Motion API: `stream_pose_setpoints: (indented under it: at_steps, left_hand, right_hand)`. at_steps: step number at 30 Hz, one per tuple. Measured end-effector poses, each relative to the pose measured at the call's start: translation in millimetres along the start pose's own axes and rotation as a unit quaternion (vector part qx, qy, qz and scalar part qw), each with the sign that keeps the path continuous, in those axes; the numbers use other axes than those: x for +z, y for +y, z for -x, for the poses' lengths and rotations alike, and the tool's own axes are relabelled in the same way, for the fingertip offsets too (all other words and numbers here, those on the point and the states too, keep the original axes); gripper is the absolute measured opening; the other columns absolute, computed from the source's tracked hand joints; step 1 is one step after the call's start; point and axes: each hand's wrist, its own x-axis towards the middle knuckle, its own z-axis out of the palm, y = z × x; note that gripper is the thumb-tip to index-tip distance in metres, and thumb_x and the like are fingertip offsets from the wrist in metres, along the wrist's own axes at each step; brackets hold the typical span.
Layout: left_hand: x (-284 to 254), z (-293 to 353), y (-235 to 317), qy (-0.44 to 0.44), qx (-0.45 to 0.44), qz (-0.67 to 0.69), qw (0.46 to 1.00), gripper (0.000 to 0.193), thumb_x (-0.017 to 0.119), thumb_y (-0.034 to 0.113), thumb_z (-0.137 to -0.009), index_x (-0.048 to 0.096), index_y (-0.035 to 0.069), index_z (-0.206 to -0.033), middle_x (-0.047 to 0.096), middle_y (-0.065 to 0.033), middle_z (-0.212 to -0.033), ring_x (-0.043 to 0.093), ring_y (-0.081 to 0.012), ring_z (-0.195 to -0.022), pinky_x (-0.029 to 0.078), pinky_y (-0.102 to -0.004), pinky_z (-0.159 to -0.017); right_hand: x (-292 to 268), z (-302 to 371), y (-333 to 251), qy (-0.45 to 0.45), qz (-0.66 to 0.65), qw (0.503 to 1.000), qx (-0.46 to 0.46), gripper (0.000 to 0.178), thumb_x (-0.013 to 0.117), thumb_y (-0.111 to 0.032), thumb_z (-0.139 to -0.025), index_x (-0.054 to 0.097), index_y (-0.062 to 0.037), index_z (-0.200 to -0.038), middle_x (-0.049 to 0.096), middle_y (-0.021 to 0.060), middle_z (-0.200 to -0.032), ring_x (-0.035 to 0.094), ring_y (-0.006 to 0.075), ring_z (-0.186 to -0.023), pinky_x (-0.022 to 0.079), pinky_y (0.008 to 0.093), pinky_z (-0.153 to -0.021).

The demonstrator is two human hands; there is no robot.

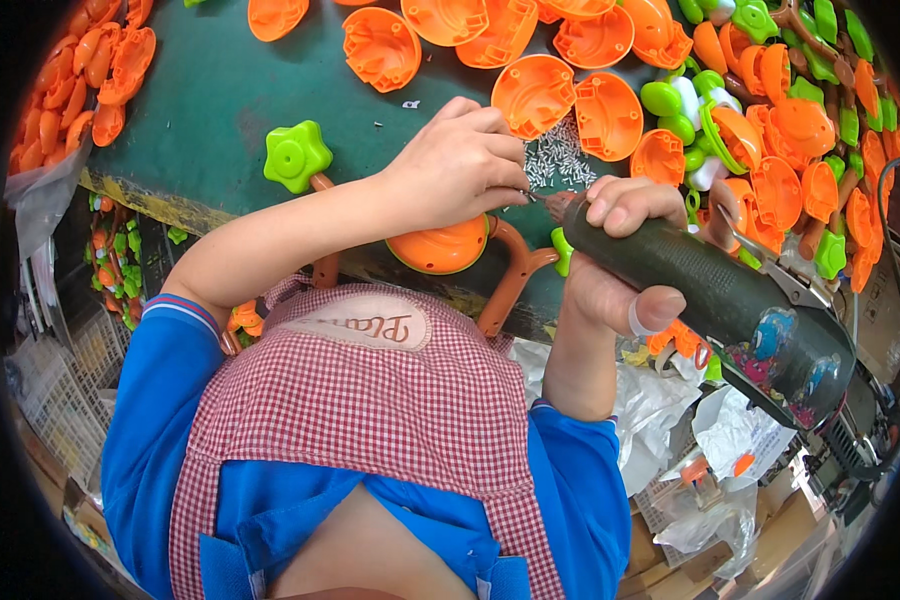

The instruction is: The person assembles small plastic toy components on a green workbench. They pick up orange and green plastic halves, align them, and use a power drill to fasten them together with screws. Completed units are placed aside on the table.

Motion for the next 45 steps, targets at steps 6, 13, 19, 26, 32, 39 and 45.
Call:
stream_pose_setpoints:
  at_steps: [6, 13, 19, 26, 32, 39, 45]
  left_hand:
    - [-9, 4, 4, 0.046, 0.029, -0.001, 0.999, 0.015, 0.079, 0.023, -0.065, 0.072, 0.012, -0.072, 0.063, 0.0063, -0.075, 0.056, -0.0158, -0.083, 0.041, -0.0345, -0.083]
    - [-23, 24, 22, 0.005, -0.012, -0.049, 0.999, 0.033, 0.082, 0.023, -0.062, 0.073, 0.012, -0.092, 0.066, 0.0026, -0.095, 0.059, -0.0202, -0.097, 0.043, -0.0373, -0.090]
    - [-43, 80, 19, -0.089, -0.093, 0.016, 0.992, 0.068, 0.085, 0.022, -0.057, 0.065, 0.022, -0.122, 0.046, -0.0017, -0.145, 0.042, -0.0338, -0.134, 0.044, -0.0440, -0.106]
    - [-42, 78, 22, -0.086, -0.108, 0.016, 0.990, 0.066, 0.085, 0.023, -0.058, 0.066, 0.026, -0.121, 0.048, 0.0014, -0.143, 0.042, -0.0318, -0.133, 0.049, -0.0433, -0.099]
    - [-43, 80, 22, -0.075, -0.106, 0.019, 0.991, 0.061, 0.086, 0.024, -0.059, 0.066, 0.026, -0.116, 0.051, -0.0011, -0.138, 0.043, -0.0306, -0.131, 0.053, -0.0439, -0.092]
    - [-43, 82, 22, -0.066, -0.105, 0.028, 0.992, 0.062, 0.087, 0.026, -0.056, 0.067, 0.023, -0.115, 0.052, -0.0028, -0.137, 0.045, -0.0305, -0.130, 0.052, -0.0430, -0.094]
    - [-43, 84, 26, 0.046, -0.045, 0.133, 0.989, 0.031, 0.083, 0.027, -0.062, 0.071, 0.014, -0.088, 0.060, -0.0011, -0.111, 0.052, -0.0270, -0.115, 0.041, -0.0443, -0.098]
  right_hand:
    - [10, -1, -2, -0.026, -0.035, 0.999, -0.004, 0.084, 0.056, -0.066, -0.085, 0.033, -0.0128, -0.146, 0.054, 0.0069, -0.082, 0.052, 0.0201, -0.072, 0.044, 0.0390, -0.074]
    - [33, 7, -9, 0.010, 0.018, 0.999, 0.026, 0.091, 0.062, -0.065, -0.084, 0.025, -0.0113, -0.147, 0.056, 0.0091, -0.080, 0.055, 0.0210, -0.071, 0.047, 0.0381, -0.069]
    - [61, 32, -31, 0.014, -0.073, 0.996, 0.042, 0.098, 0.066, -0.066, -0.080, 0.022, -0.0087, -0.146, 0.058, 0.0094, -0.079, 0.056, 0.0217, -0.069, 0.048, 0.0387, -0.068]
    - [75, 47, -38, -0.130, 0.034, 0.986, 0.096, 0.091, 0.076, -0.046, -0.081, 0.023, -0.0073, -0.144, 0.060, 0.0107, -0.087, 0.060, 0.0248, -0.078, 0.051, 0.0396, -0.076]
    - [72, 43, -27, -0.211, 0.012, 0.975, 0.068, 0.093, 0.079, -0.040, -0.080, 0.022, -0.0071, -0.145, 0.062, 0.0132, -0.089, 0.062, 0.0263, -0.079, 0.051, 0.0405, -0.076]
    - [79, 49, -32, -0.164, 0.034, 0.979, 0.117, 0.090, 0.077, -0.047, -0.079, 0.026, -0.0071, -0.141, 0.061, 0.0121, -0.086, 0.061, 0.0271, -0.078, 0.050, 0.0434, -0.077]
    - [87, 41, -41, -0.070, -0.016, 0.995, 0.062, 0.083, 0.068, -0.062, -0.080, 0.035, -0.0143, -0.140, 0.060, 0.0094, -0.081, 0.058, 0.0244, -0.071, 0.048, 0.0410, -0.072]
